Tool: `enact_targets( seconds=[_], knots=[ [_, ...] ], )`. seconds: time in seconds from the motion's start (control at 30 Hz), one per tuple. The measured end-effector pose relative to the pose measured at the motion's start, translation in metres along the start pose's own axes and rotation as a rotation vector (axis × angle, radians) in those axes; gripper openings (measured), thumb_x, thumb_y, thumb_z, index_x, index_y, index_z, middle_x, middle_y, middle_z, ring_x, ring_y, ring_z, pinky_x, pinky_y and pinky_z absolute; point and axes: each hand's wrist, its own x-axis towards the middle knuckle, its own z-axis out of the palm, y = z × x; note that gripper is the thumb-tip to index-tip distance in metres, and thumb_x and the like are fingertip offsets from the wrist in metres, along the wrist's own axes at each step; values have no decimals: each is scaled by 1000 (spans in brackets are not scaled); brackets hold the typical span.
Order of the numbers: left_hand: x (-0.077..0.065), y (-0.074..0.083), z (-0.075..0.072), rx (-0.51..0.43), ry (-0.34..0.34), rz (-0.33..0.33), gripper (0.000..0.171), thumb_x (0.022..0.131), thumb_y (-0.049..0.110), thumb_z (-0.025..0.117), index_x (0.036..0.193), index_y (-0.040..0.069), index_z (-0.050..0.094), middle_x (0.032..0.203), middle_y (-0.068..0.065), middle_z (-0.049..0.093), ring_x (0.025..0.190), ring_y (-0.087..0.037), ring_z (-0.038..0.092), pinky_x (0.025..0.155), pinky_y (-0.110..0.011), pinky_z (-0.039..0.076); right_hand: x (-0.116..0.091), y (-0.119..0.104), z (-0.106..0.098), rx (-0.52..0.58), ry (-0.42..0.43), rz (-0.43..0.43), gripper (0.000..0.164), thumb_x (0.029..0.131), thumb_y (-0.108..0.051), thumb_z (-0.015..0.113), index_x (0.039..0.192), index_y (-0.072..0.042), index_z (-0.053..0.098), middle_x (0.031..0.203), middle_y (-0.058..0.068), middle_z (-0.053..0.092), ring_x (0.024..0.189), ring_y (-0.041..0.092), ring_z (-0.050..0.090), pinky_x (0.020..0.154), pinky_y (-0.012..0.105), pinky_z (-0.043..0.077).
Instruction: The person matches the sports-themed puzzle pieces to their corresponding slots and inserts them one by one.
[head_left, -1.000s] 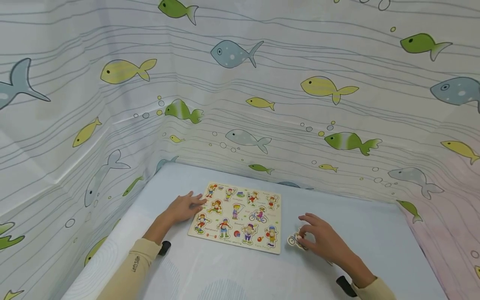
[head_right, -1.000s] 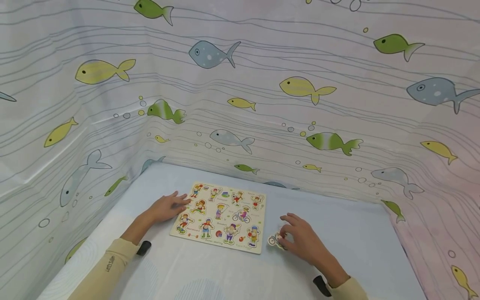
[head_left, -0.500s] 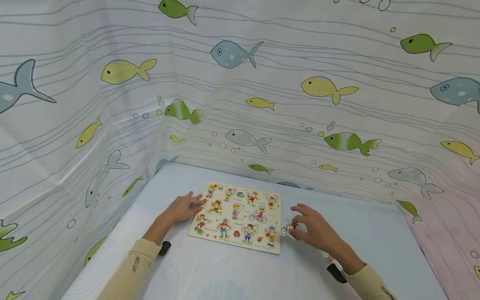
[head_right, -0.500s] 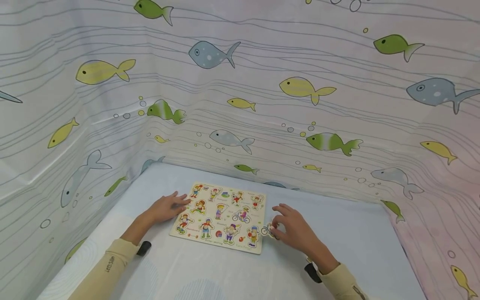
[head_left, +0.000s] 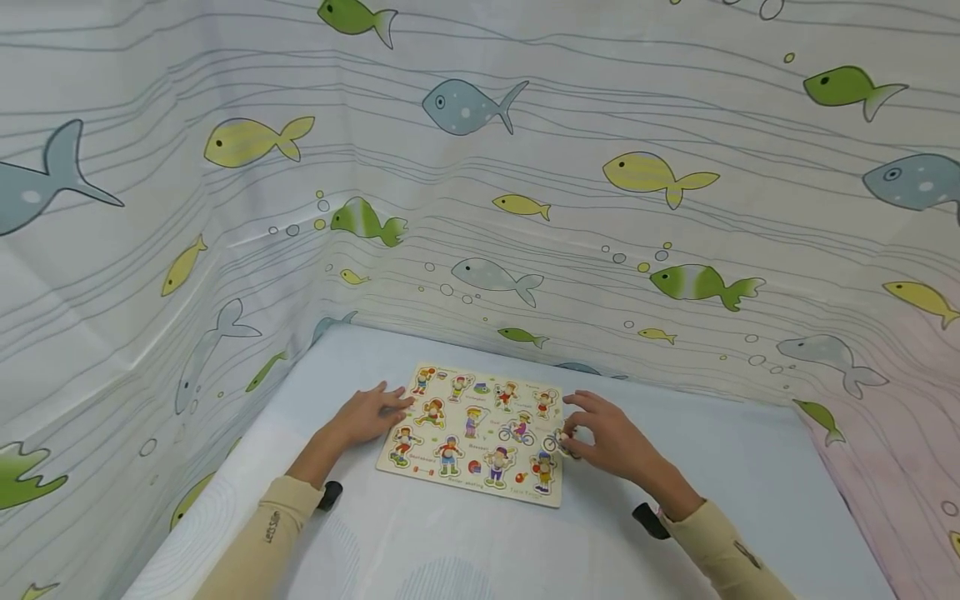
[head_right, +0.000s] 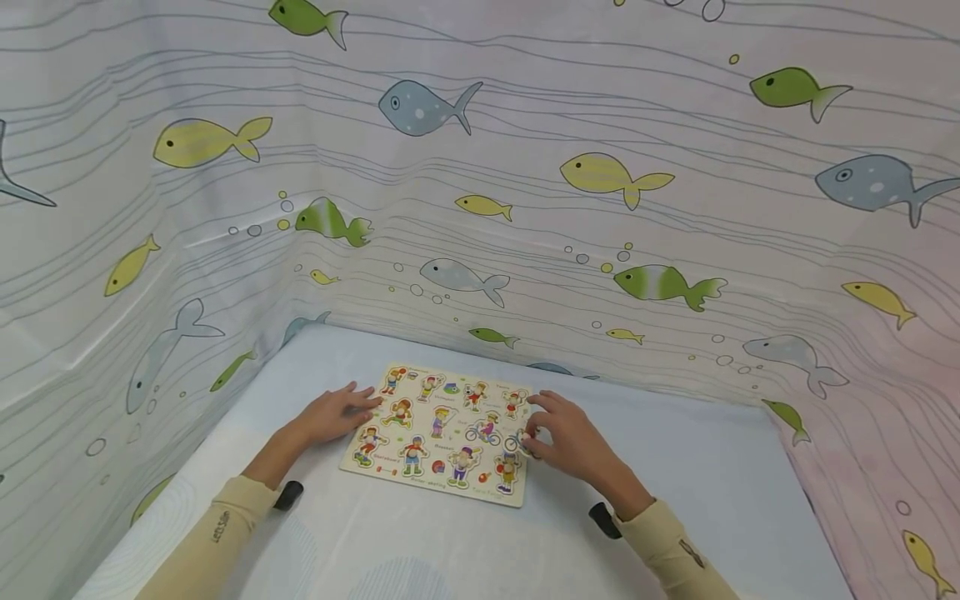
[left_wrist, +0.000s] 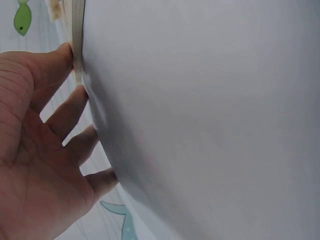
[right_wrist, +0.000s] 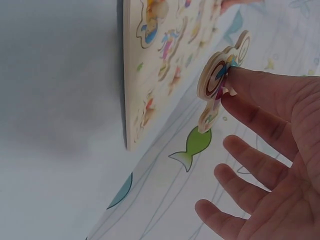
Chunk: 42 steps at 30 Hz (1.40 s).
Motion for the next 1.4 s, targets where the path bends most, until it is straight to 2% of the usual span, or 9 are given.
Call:
enact_targets(
  seconds=[0.37, 0.67, 1.17, 1.4],
  knots=[
    [0, -1, 1, -2, -3, -1, 35, 97, 26, 64, 130, 13, 66, 144, -12, 51, 137, -50, 32, 104, -76, 18, 17, -1, 3, 57, -32, 5, 8, 86, -26, 79, 84, -25, 71, 138, 8, 56, 138, 34, 40, 108, 56, 36],
    [1, 0, -1, -6, -12, -17, 36, 97, 27, 63, 131, 14, 65, 145, -11, 49, 139, -49, 29, 106, -74, 17, 35, -4, 8, 66, -39, -3, 9, 86, -27, 79, 83, -23, 71, 138, 10, 56, 137, 33, 40, 110, 54, 35],
    [1, 2, -1, 4, -10, 1, 35, 97, 25, 63, 130, 13, 66, 144, -13, 51, 137, -51, 31, 104, -76, 19, 61, -6, 29, 77, -91, -10, 9, 87, -27, 78, 83, -22, 71, 138, 12, 56, 134, 30, 45, 107, 50, 40],
    [1, 1, 0, 3, -9, -7, 35, 96, 25, 64, 129, 13, 66, 144, -12, 50, 138, -50, 31, 104, -76, 18, 70, -4, 42, 80, -136, 24, 12, 87, -27, 78, 79, -23, 69, 138, 9, 56, 134, 30, 45, 107, 49, 40]
  ],
)
